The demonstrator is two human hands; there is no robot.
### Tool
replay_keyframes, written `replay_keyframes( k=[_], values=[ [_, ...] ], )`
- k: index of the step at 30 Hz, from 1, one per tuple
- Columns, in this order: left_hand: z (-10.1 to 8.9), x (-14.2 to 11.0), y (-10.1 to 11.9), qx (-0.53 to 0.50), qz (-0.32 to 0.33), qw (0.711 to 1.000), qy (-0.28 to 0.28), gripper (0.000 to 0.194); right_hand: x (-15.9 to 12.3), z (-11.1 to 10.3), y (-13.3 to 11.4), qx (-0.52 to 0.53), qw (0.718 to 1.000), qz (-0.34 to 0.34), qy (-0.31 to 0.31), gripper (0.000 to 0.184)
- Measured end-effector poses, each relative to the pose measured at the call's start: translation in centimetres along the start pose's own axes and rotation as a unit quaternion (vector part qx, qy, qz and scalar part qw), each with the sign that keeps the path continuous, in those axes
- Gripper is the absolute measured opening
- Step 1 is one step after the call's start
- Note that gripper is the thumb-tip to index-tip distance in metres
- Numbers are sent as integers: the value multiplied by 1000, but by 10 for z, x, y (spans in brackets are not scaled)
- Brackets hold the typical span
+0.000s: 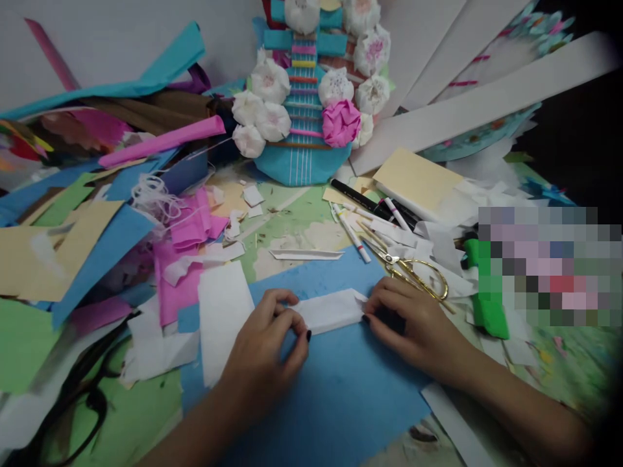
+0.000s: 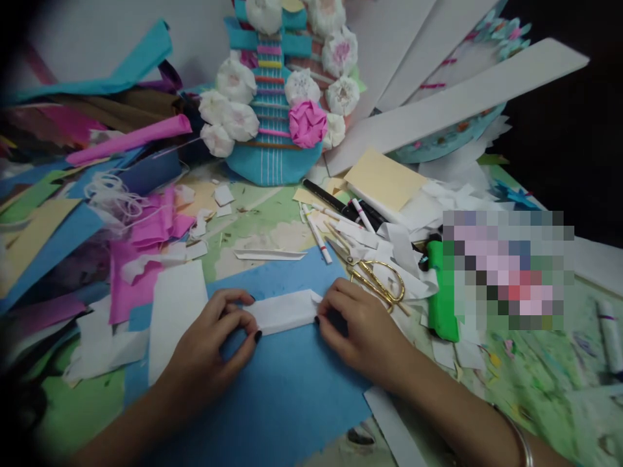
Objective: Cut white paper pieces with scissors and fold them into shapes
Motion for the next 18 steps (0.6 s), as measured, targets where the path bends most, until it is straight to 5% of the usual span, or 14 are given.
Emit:
replay_keyframes(
  k=[18],
  values=[
    [4,1,6,47,-15,999,2,9,-2,10,1,-25,999,27,30,8]
  ],
)
Point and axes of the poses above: each hand's wrist, its own x-axis towards the middle knuckle, its own z-axis out of the palm, y = z × x, the point moved 2 cm from there along x, towards the middle knuckle, and after that the axes turned 1 degree about y, right-handed, at the moved point
